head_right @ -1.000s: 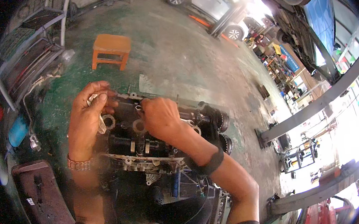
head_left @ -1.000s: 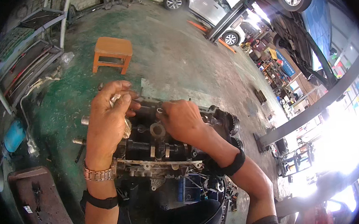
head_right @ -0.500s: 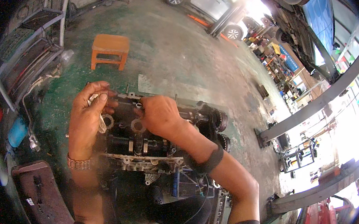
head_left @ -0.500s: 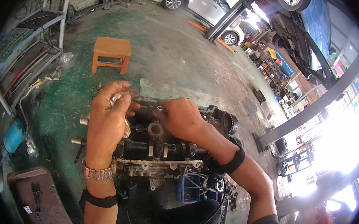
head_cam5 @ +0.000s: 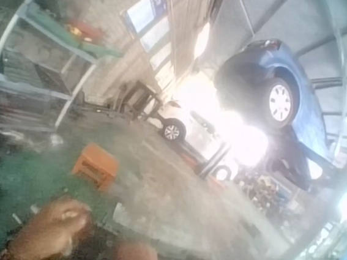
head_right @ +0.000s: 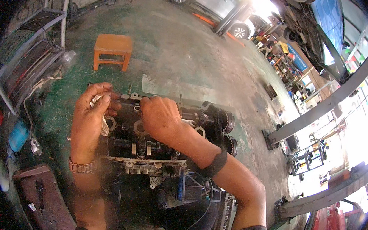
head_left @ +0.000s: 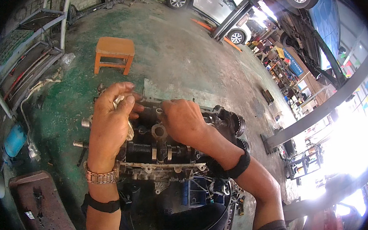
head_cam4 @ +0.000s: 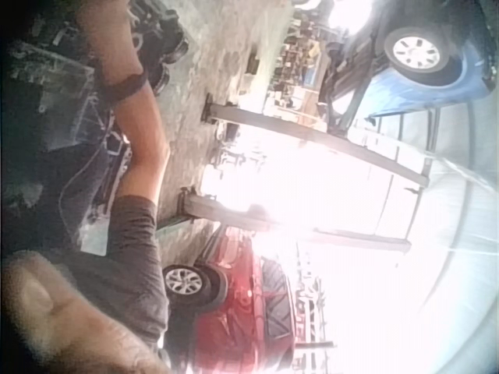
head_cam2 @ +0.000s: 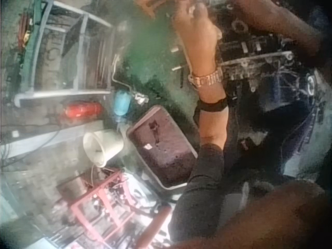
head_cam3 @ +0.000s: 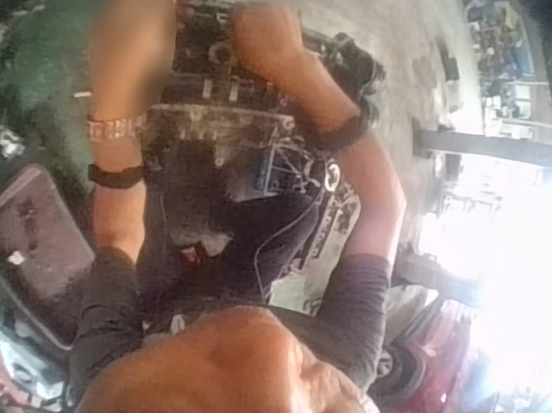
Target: The person disassembles components of an engine block by removing small metal parts and bolts using a wrench and a cloth to wipe various sections.
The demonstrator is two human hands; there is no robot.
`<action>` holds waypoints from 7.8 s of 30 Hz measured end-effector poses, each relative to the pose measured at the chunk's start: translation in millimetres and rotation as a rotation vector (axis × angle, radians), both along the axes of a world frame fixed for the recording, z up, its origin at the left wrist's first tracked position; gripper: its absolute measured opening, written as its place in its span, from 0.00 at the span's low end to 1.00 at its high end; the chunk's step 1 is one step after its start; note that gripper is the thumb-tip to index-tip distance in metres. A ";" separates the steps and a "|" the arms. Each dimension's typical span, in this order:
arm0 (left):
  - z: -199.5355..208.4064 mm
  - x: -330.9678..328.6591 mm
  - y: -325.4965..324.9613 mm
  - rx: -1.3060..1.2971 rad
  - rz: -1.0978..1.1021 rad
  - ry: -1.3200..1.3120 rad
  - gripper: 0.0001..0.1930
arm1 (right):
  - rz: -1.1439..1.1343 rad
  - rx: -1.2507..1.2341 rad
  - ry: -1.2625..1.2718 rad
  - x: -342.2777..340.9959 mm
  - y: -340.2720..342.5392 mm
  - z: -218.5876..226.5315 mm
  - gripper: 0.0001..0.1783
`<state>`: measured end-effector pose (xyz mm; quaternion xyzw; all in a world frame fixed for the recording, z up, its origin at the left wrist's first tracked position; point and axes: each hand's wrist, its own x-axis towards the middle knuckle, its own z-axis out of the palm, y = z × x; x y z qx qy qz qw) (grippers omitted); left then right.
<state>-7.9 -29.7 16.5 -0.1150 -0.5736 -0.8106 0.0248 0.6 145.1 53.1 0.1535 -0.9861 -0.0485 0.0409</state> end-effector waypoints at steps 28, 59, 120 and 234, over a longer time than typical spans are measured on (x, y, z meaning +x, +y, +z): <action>0.7 -0.5 -7.4 0.066 0.034 -0.002 0.12 | 0.019 0.071 0.004 0.0 -3.1 -0.3 0.10; 0.6 -0.6 -9.1 0.094 0.002 -0.006 0.11 | 0.133 -0.074 0.014 2.0 -0.9 2.0 0.07; 7.2 4.7 -6.7 0.074 0.056 -0.009 0.11 | 0.175 -0.160 0.028 7.2 1.8 3.3 0.14; -16.2 -22.2 -48.1 0.933 -0.471 -0.264 0.12 | -0.001 -0.145 0.027 -31.1 4.4 -0.1 0.09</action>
